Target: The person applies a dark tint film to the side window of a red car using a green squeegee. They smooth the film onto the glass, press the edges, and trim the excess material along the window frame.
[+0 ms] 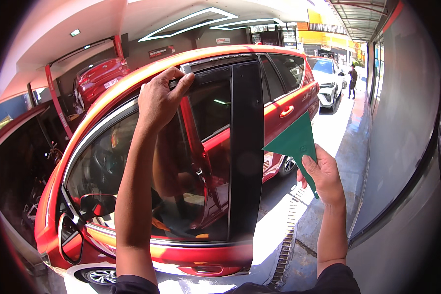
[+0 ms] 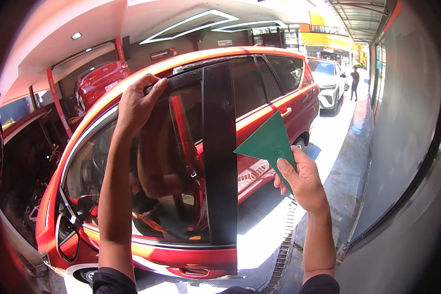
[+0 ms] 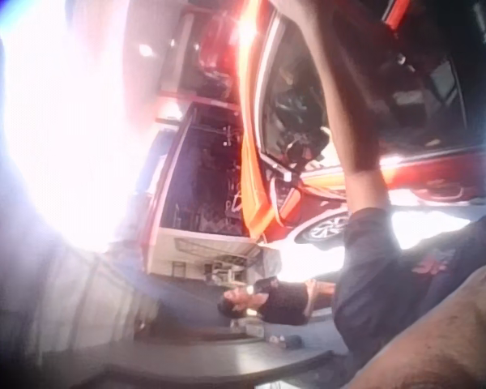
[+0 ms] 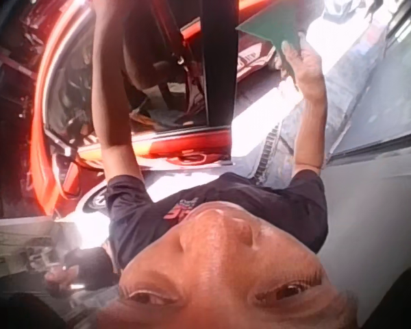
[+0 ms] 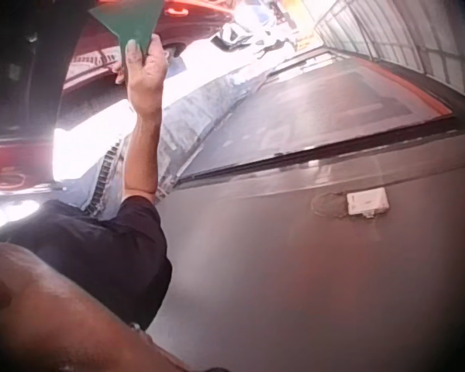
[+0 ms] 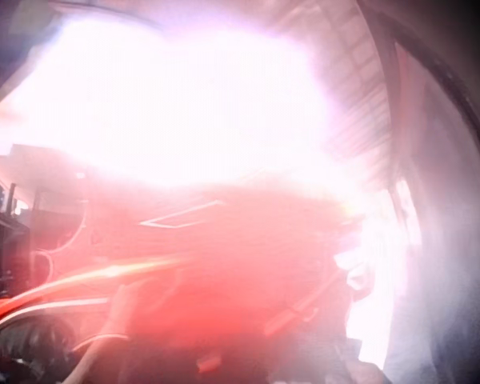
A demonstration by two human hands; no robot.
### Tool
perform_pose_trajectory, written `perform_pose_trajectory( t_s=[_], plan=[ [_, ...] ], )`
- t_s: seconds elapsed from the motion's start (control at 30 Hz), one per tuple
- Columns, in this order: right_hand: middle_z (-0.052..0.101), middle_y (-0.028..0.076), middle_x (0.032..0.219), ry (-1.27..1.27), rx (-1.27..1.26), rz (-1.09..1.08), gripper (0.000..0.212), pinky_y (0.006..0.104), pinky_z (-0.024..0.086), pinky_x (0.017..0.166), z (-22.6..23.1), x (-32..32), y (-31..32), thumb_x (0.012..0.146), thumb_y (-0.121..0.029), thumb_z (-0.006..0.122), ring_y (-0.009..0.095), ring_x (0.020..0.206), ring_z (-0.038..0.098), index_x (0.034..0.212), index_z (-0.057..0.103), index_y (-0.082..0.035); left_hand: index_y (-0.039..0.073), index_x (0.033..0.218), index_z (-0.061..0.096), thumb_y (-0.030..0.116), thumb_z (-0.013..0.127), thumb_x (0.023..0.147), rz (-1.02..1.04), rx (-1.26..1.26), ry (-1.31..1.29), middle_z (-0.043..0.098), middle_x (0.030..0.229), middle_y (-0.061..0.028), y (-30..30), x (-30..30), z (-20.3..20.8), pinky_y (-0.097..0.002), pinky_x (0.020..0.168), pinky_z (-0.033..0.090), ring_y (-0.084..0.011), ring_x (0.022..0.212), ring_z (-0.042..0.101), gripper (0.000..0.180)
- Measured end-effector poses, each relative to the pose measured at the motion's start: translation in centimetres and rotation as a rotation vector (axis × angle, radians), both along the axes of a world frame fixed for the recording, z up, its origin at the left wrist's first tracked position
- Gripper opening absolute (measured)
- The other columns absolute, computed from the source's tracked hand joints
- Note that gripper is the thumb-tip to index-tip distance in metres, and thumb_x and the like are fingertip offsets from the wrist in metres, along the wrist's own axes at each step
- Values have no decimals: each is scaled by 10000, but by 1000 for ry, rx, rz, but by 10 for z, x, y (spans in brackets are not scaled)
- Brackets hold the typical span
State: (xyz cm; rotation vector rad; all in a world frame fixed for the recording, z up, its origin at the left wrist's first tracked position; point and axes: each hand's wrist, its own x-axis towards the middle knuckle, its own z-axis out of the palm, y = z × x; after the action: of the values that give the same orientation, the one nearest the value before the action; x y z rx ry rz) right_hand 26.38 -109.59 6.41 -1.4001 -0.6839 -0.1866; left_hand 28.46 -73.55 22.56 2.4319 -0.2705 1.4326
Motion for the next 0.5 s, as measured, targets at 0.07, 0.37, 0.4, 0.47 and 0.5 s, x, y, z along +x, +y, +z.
perform_pose_trajectory(
  t_s=[0.07,0.37,0.4,0.47,0.5],
  plan=[
    [575,1,802,-94,-13,-10,239,208,470,544,20,7,11,1083,-237,575,63,655,581,1166,583,-14,139,997,756,546,624,966,51,-41,-17,767,912,-96,7,6,1,-453,754,511,-325,825,723,429],
    [738,170,945,-591,-621,-612,552,444,558,844,162,41,110,994,-513,636,297,895,734,1159,702,9,35,1032,729,532,514,1055,18,-171,-1,709,820,-137,16,8,6,-391,772,501,-233,806,673,542],
    [747,188,983,-606,-681,-646,572,464,551,863,176,41,118,972,-543,645,331,944,732,1178,716,-13,5,1064,732,558,491,1057,30,-148,-33,735,857,-152,39,3,10,-380,800,511,-248,849,694,604],
    [757,205,994,-547,-813,-630,540,489,544,872,201,36,125,953,-553,655,365,985,730,1149,758,-60,1,1069,732,594,476,1049,105,-149,2,750,917,-144,90,-18,18,-372,823,513,-229,890,700,646],
    [754,211,1005,-512,-873,-645,533,489,544,875,208,38,125,955,-552,652,371,992,726,1141,762,-65,8,1075,732,618,467,1040,179,-217,89,741,924,-141,122,-24,17,-377,825,519,-237,897,702,666]
  ],
)
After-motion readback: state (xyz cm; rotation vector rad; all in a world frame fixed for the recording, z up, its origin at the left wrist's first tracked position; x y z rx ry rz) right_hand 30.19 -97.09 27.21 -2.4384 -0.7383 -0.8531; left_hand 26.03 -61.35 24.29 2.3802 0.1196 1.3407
